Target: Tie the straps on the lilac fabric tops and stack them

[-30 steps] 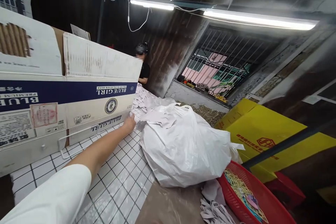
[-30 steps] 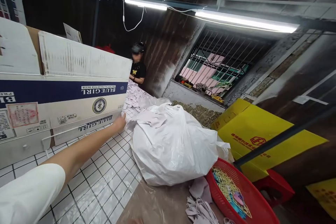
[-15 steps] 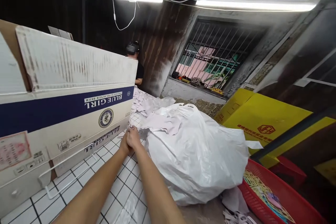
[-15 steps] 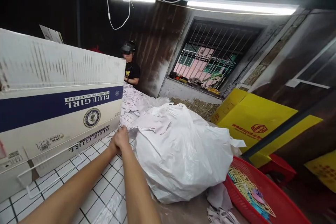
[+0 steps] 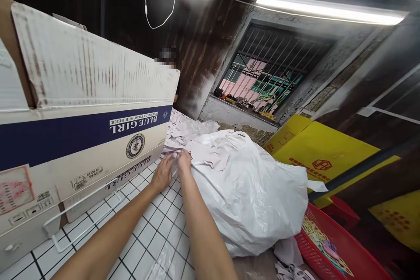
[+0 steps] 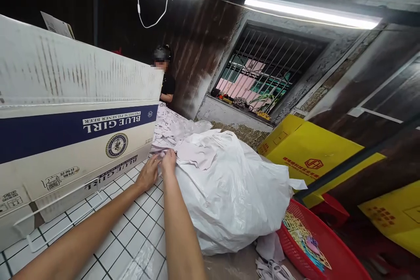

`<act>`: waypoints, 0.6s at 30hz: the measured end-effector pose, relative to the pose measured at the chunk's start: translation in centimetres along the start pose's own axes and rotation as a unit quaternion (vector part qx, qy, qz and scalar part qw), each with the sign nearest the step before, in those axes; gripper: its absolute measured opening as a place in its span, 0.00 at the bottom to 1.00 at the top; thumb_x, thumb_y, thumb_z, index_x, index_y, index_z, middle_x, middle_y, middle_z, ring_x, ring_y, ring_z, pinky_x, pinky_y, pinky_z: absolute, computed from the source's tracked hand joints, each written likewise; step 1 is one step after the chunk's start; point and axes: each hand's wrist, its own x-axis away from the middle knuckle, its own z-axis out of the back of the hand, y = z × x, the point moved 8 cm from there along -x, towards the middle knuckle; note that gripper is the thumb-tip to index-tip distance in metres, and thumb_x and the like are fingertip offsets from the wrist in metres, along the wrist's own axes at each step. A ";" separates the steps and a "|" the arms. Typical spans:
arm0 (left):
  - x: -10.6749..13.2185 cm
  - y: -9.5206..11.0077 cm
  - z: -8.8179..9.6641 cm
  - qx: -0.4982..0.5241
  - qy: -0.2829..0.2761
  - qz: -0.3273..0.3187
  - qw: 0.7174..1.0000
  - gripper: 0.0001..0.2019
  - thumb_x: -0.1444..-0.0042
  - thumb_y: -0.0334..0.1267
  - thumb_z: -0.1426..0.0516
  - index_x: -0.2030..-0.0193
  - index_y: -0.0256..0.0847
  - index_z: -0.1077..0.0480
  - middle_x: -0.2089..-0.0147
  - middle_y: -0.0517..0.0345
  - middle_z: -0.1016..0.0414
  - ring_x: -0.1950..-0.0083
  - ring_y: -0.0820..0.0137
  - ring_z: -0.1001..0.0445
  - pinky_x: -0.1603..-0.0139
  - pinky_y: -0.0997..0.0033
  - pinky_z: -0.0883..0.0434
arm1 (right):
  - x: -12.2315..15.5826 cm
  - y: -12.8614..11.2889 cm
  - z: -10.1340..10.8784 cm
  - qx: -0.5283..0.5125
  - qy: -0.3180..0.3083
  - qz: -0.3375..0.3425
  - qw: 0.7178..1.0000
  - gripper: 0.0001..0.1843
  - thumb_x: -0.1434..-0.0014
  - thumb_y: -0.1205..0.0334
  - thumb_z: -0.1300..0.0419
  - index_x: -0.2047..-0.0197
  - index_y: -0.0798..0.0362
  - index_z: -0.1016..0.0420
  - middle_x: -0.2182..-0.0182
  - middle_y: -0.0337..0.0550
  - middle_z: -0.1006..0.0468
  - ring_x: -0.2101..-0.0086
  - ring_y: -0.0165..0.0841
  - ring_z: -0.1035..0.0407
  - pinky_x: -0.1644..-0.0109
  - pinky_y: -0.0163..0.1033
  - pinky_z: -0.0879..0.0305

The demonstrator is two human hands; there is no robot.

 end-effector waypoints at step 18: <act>9.6 12.4 11.4 0.219 -0.183 -0.032 0.958 0.18 0.46 0.53 0.46 0.67 0.39 0.28 0.66 0.59 0.24 0.61 0.64 0.27 0.60 0.68 0.28 | 24.1 -21.2 20.1 -0.278 0.100 0.061 0.953 0.18 0.37 0.48 0.44 0.48 0.47 0.27 0.50 0.42 0.24 0.45 0.38 0.31 0.40 0.46 0.32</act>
